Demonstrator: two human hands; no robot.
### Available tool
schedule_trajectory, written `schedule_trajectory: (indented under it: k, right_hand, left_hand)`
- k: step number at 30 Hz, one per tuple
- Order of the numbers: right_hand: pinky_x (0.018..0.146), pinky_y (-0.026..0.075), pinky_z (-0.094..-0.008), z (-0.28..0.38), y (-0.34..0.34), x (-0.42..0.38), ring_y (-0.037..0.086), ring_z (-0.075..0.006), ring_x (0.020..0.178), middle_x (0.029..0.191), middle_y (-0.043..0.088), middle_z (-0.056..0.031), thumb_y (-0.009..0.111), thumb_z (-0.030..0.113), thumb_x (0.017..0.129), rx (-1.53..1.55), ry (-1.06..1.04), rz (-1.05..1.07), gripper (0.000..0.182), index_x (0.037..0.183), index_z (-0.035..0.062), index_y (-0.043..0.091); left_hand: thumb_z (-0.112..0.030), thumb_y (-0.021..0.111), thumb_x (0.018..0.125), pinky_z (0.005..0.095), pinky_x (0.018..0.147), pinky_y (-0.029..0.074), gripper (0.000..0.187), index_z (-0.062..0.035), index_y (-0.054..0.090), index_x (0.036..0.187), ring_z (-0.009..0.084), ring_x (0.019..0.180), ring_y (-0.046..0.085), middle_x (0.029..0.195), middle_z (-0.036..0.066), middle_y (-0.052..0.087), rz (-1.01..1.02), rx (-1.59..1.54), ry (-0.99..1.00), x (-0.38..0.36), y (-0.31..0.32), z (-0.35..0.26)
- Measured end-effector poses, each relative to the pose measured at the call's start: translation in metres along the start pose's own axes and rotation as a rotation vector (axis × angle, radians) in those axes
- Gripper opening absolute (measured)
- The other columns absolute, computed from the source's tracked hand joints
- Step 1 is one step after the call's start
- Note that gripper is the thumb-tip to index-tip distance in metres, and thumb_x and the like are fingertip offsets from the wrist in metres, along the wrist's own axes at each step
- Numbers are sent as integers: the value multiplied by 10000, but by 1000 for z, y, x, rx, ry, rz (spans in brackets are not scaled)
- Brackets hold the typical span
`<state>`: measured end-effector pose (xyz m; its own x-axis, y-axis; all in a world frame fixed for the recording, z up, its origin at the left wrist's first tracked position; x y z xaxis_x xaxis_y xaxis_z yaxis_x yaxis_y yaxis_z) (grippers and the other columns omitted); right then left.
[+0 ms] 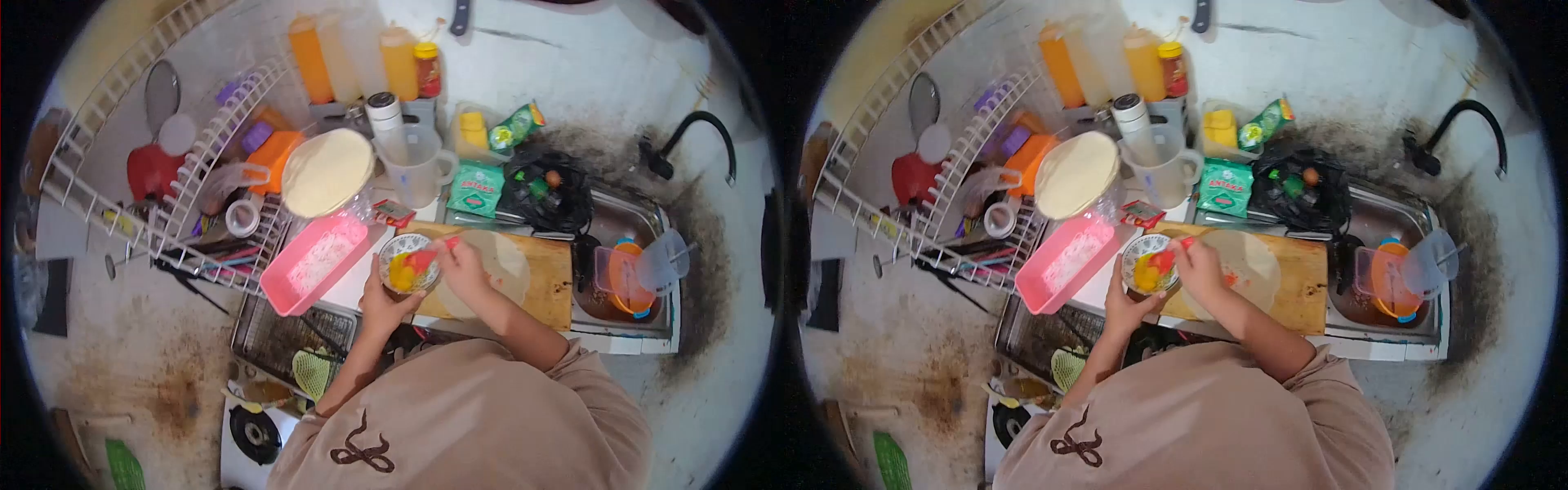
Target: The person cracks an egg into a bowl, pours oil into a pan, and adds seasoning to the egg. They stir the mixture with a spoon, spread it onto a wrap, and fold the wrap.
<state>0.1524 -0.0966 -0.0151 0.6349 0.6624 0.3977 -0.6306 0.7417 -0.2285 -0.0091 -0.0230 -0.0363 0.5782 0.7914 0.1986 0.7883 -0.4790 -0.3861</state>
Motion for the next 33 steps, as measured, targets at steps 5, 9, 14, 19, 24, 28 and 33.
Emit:
schedule_trajectory:
  k: [5, 9, 14, 19, 24, 28, 33]
  right_hand:
    - [531, 465, -335, 20, -3, 3, 613, -233, 566, 627, 607, -150, 518, 177, 905, 87, 147, 26, 227, 784, 2, 597]
    - [534, 468, -333, 22, -6, 6, 611, -232, 564, 626, 605, -149, 517, 173, 905, 73, 192, 80, 235, 775, -11, 582]
    - [537, 469, -337, 32, -8, 7, 608, -283, 569, 647, 606, -162, 517, 169, 902, 178, 298, 75, 233, 787, -23, 583]
    - [531, 467, -328, 23, -6, 5, 605, -261, 560, 636, 602, -143, 511, 171, 906, 29, 102, 25, 226, 800, -11, 595]
    - [505, 452, -305, 14, -3, 3, 589, -195, 531, 597, 586, -104, 511, 177, 911, 88, 87, 24, 213, 809, 17, 606]
    - [494, 443, -282, 9, -4, 5, 570, -141, 518, 591, 581, -78, 499, 179, 922, 89, 145, 50, 217, 813, 25, 608]
    - [487, 439, -248, 6, -1, 2, 541, -96, 510, 592, 579, -48, 477, 184, 938, 185, 153, -12, 250, 806, 12, 601]
  left_hand:
    - [-204, 840, 578, 346, 945, 410, 1047, 108, 200, 1345, 285, 1117, 504, 1208, 252, 479, 1, -122, -1, 1, 3, 6]
    - [-129, 827, 598, 334, 944, 410, 1020, 63, 193, 1373, 246, 1155, 468, 1264, 229, 451, -3, 44, 32, -1, -1, -7]
    - [-252, 843, 567, 349, 948, 409, 1062, 88, 213, 1353, 293, 1137, 496, 1236, 253, 471, -2, -17, -9, -1, -2, -9]
    - [-245, 842, 568, 343, 943, 415, 1070, 88, 202, 1357, 285, 1134, 503, 1229, 253, 480, -2, 1, -16, -1, -2, -10]
    - [-243, 842, 568, 343, 953, 407, 1074, 103, 194, 1352, 282, 1140, 496, 1224, 251, 482, -2, -45, 12, 0, 1, 1]
    - [-254, 835, 572, 359, 952, 402, 1068, 116, 196, 1344, 308, 1136, 501, 1213, 261, 486, 9, 34, -1, 1, -2, -10]
    - [-267, 831, 573, 386, 974, 372, 1065, 115, 202, 1344, 336, 1151, 483, 1223, 269, 478, 18, 152, -41, 1, -7, -20]
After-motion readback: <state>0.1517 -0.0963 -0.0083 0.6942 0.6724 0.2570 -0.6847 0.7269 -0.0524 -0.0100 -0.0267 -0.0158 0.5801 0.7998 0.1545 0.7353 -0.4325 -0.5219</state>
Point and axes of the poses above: each hand's wrist, its own x-axis towards the middle knuckle, its own y-axis out of the palm, z = x × y, the point moved 3 cm from there along x, towards the middle knuckle
